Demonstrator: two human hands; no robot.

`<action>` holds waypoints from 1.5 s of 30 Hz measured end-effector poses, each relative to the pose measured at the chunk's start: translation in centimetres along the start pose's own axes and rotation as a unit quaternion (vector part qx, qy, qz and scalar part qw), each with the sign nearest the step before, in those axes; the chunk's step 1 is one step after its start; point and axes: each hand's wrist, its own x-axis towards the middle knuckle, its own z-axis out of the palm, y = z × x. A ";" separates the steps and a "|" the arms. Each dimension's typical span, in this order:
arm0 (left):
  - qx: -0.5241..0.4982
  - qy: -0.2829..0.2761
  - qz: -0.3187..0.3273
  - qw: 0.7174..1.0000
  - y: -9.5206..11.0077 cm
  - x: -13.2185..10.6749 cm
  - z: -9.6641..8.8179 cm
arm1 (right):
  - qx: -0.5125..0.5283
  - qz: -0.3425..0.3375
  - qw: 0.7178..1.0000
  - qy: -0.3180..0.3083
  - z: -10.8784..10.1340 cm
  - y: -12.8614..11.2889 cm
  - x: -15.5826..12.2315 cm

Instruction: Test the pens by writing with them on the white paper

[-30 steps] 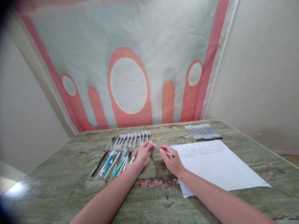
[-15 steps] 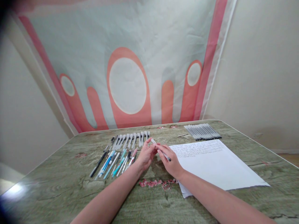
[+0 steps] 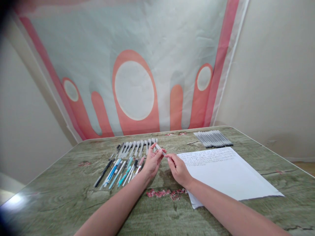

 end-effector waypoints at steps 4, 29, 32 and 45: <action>0.032 -0.022 -0.015 0.999 0.2 -0.5 0.5 | -0.017 -0.011 1.000 0.002 0.1 0.1 -0.2; 0.017 0.004 -0.018 1.000 -0.7 -0.4 -0.1 | -0.035 -0.026 0.999 -0.028 0.7 0.5 0.1; 0.018 0.039 -0.004 0.999 -0.8 0.0 -0.6 | -0.060 0.004 0.998 -0.028 0.5 0.6 0.2; 0.095 0.034 -0.008 0.995 -2.0 0.4 -1.1 | -0.284 0.103 0.944 -0.133 -5.4 3.9 4.5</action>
